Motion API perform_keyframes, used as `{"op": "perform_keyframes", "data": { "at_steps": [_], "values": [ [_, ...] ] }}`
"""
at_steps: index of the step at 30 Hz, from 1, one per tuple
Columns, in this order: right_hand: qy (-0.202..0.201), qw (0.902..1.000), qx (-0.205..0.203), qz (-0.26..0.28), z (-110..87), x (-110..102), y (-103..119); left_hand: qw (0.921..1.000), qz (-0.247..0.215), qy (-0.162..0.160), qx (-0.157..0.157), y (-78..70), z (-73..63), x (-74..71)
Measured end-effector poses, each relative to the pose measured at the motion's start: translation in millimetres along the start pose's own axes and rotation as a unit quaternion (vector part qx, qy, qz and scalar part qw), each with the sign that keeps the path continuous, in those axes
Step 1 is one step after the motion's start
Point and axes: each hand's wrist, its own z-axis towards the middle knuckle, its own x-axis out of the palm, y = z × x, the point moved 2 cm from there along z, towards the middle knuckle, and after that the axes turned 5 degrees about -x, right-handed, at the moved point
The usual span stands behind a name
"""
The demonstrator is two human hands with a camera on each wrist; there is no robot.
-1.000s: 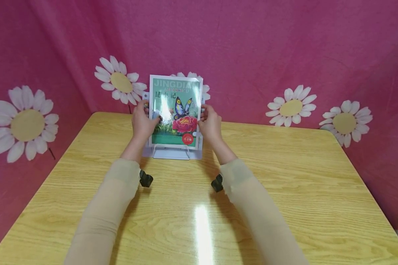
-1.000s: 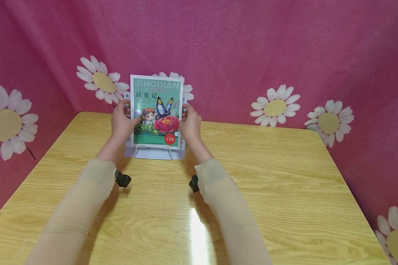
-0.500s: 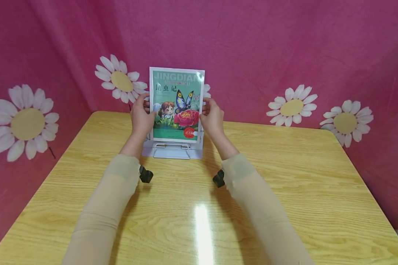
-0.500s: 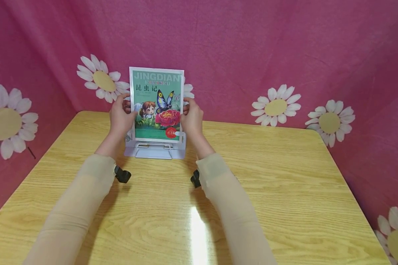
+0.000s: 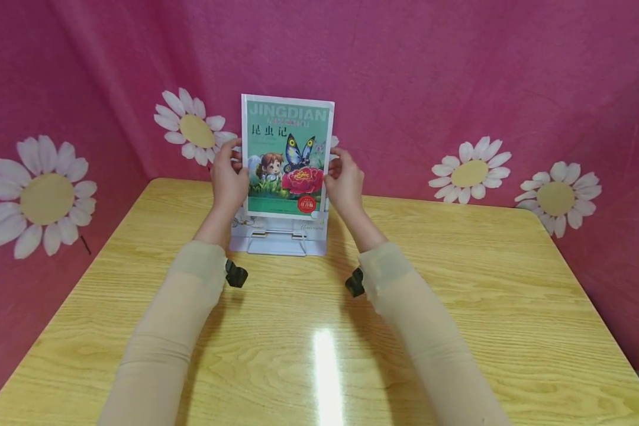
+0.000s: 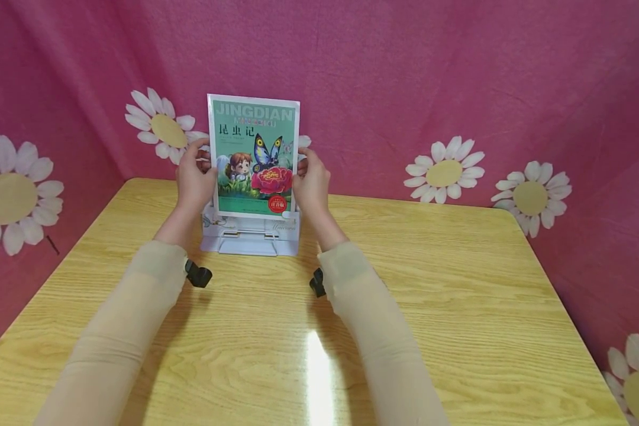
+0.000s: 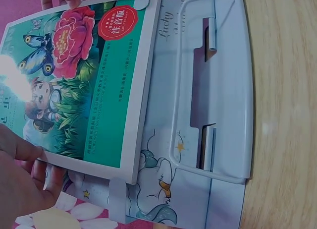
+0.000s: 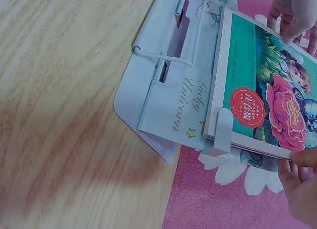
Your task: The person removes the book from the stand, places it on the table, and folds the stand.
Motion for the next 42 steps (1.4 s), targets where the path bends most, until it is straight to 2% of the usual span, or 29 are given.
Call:
{"op": "perform_keyframes", "data": {
  "at_steps": [4,11,17,27,33,42],
  "values": [
    [-0.005,0.9999,0.000,0.011,1.6,-2,0,0.9999,-0.005,-0.011,0.010,-2.3,1.0,-0.2],
    [-0.014,0.9994,-0.003,0.033,3.1,-5,3,0.9993,-0.023,-0.012,0.027,-6.7,0.2,-1.6],
    [-0.032,0.9977,-0.006,0.059,4.6,-11,8,0.9978,-0.024,-0.020,0.058,-17.8,-0.9,-3.4],
    [-0.068,0.9943,-0.016,0.080,5.0,-25,10,0.9954,-0.018,-0.034,0.088,-38.4,-10.1,-5.1],
    [-0.066,0.9928,-0.021,0.098,3.6,-41,15,0.9927,-0.005,-0.038,0.114,-51.7,-16.6,-7.4],
    [-0.051,0.9919,-0.027,0.113,0.2,-65,21,0.9912,-0.008,-0.033,0.128,-66.6,-27.6,-10.9]
  ]
}}
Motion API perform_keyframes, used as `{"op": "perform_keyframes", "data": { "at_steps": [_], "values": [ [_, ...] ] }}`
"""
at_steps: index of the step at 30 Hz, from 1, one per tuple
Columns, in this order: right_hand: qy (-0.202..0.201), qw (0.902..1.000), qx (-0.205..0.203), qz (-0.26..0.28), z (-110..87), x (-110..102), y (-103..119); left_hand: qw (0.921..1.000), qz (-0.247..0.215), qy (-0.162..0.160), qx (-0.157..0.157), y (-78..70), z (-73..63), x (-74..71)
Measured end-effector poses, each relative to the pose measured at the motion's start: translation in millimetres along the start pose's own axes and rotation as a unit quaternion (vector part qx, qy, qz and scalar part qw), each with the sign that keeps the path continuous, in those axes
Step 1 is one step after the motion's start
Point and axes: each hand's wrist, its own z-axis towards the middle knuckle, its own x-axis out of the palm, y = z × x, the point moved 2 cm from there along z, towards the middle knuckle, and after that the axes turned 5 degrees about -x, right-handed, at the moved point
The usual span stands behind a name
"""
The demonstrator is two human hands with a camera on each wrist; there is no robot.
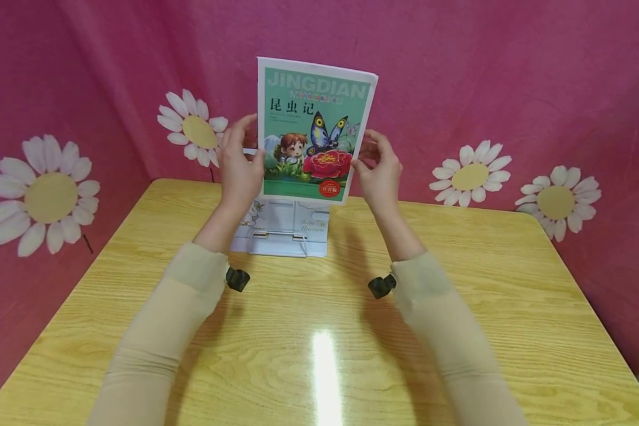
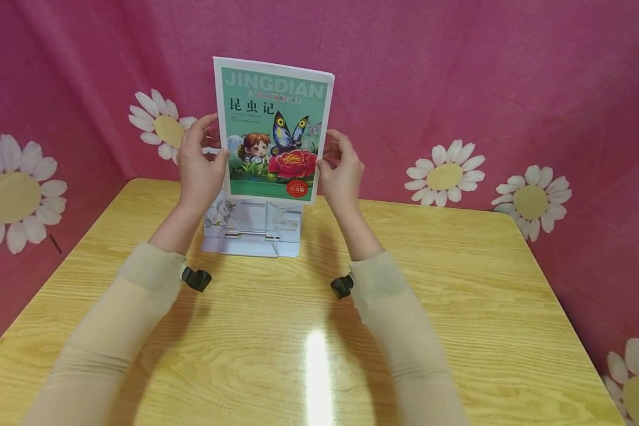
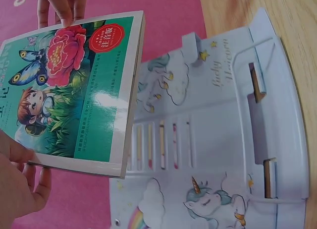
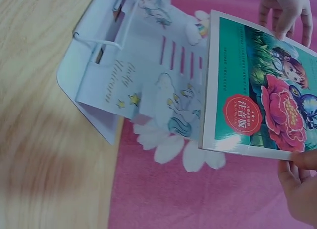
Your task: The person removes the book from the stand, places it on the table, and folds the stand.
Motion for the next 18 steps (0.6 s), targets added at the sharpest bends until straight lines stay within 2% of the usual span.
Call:
{"op": "perform_keyframes", "data": {
  "at_steps": [7,18],
  "values": [
    [0.010,0.9999,-0.004,0.003,-3.3,-22,6,0.9994,-0.023,0.022,0.010,-15.2,-9.1,-0.8],
    [0.022,0.9995,0.022,-0.004,-13.4,-56,17,0.9967,-0.062,0.034,0.040,-36.1,-24.1,-0.7]
  ]
}}
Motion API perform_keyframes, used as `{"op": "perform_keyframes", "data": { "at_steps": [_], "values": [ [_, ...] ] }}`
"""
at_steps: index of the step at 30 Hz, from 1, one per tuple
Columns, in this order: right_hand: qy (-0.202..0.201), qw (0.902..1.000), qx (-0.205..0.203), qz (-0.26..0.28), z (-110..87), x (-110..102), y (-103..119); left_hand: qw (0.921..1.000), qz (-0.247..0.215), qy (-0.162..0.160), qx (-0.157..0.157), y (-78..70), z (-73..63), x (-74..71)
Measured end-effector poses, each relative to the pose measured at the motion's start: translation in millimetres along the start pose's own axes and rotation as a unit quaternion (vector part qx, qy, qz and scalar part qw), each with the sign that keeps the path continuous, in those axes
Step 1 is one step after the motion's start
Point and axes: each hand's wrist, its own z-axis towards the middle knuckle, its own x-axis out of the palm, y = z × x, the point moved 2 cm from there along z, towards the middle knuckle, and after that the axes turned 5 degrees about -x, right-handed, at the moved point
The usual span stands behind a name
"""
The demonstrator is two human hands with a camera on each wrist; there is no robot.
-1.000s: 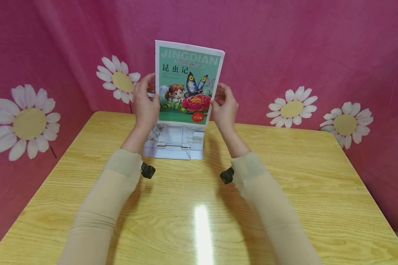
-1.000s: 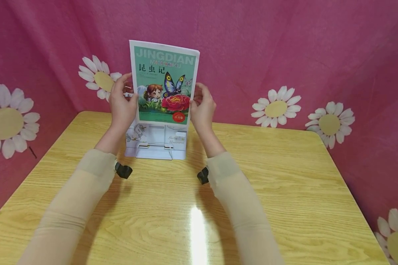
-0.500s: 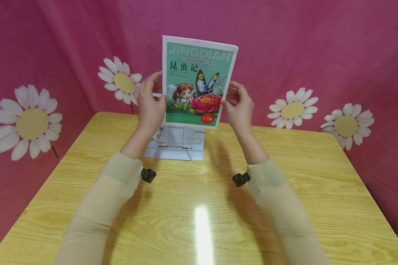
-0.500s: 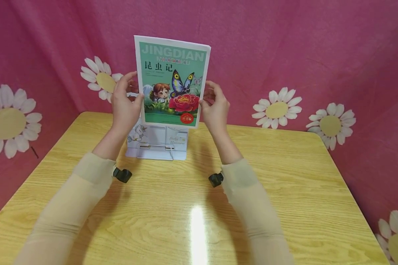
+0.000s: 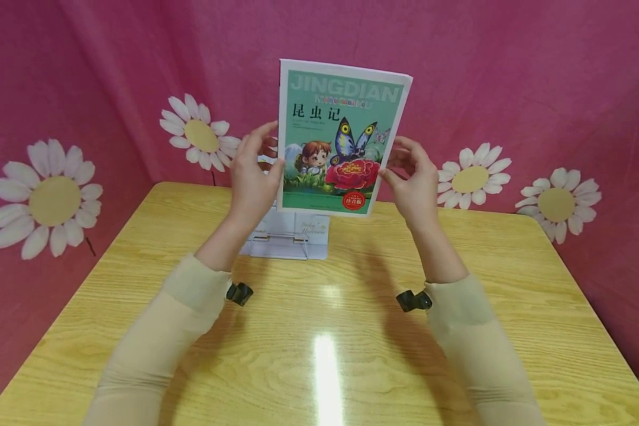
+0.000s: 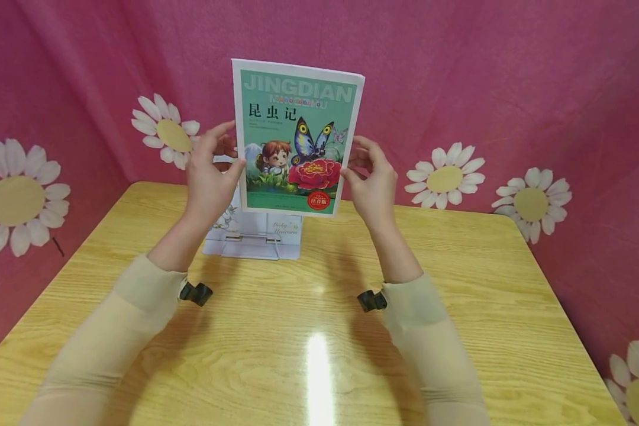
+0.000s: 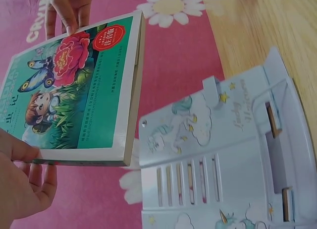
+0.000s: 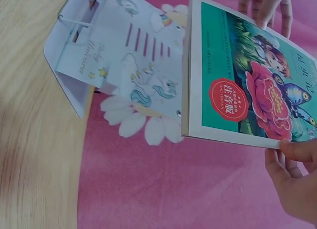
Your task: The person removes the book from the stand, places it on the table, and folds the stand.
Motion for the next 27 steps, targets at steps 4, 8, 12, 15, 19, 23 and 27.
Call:
{"op": "perform_keyframes", "data": {
  "at_steps": [4,8,12,15,19,23,27],
  "values": [
    [0.003,0.9998,0.020,-0.007,-7.5,-13,1,0.9997,-0.016,0.013,0.012,-7.3,-7.7,3.7],
    [0.003,0.9996,0.021,-0.019,-15.5,-28,3,0.9991,-0.024,0.031,0.015,-14.3,-15.3,7.4],
    [0.000,0.9992,0.016,-0.036,-22.6,-43,3,0.9980,-0.035,0.052,0.012,-21.6,-22.2,11.8],
    [0.000,0.9988,0.022,-0.043,-27.9,-54,2,0.9964,-0.052,0.067,0.003,-26.9,-28.2,16.2],
    [0.002,0.9987,0.022,-0.046,-34.3,-67,0,0.9947,-0.065,0.079,-0.009,-31.3,-37.9,22.9],
    [0.009,0.9971,0.025,-0.071,-41.5,-78,-1,0.9931,-0.068,0.094,-0.018,-31.7,-47.8,30.9],
    [0.028,0.9945,0.032,-0.096,-48.3,-89,-6,0.9899,-0.075,0.115,-0.034,-30.5,-56.6,39.6]
  ]
}}
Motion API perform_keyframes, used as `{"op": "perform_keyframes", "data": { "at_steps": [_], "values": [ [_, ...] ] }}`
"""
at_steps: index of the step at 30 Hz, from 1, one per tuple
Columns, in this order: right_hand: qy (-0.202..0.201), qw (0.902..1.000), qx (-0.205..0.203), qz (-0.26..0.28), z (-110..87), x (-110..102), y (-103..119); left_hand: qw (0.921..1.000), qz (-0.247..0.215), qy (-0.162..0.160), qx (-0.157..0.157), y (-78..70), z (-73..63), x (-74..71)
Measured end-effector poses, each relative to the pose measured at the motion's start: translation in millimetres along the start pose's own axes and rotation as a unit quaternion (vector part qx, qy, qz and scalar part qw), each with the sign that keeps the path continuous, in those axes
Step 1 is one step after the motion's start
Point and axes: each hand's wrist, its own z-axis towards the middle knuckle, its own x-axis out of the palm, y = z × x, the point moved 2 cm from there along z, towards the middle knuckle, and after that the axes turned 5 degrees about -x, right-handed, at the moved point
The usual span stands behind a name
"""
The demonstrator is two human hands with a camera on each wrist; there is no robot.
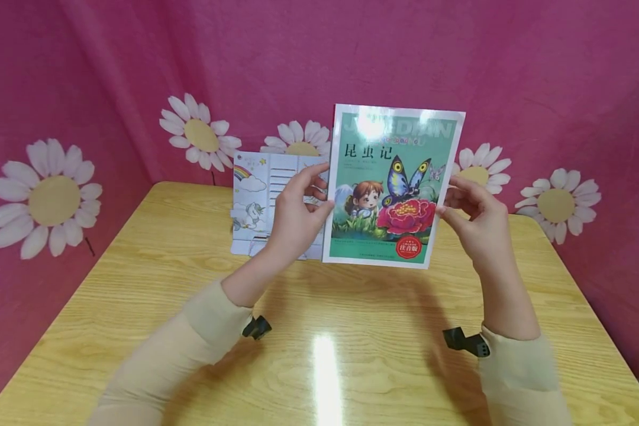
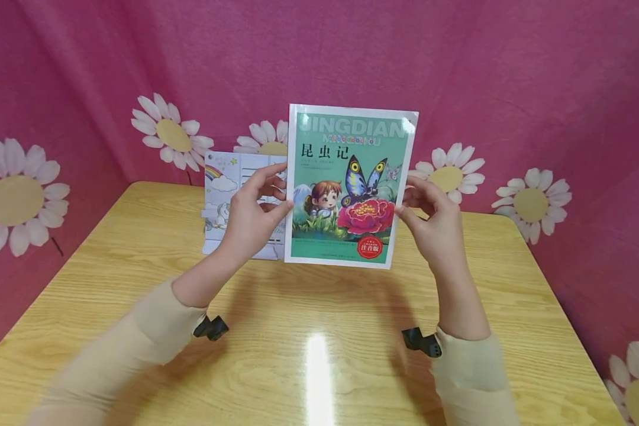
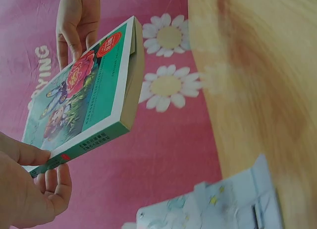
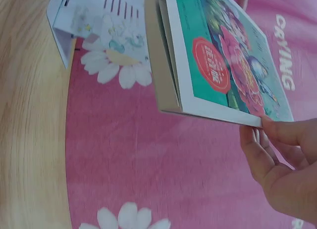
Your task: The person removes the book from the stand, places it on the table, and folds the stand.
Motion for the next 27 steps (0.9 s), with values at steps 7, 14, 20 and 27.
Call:
{"op": "perform_keyframes", "data": {
  "at_steps": [7,14,20,27],
  "values": [
    [0.054,0.9978,0.035,-0.020,-7.0,-14,-19,0.9987,-0.009,0.021,-0.045,9.6,-7.9,22.0],
    [0.092,0.9941,0.054,-0.018,-12.2,-25,-40,0.9957,-0.018,0.032,-0.086,20.4,-14.7,44.1],
    [0.111,0.9908,0.070,-0.033,-12.4,-31,-53,0.9913,-0.027,0.046,-0.120,29.3,-17.2,58.0],
    [0.150,0.9826,0.101,-0.044,-12.7,-36,-72,0.9855,-0.040,0.065,-0.152,40.6,-23.3,76.3]
  ]
}}
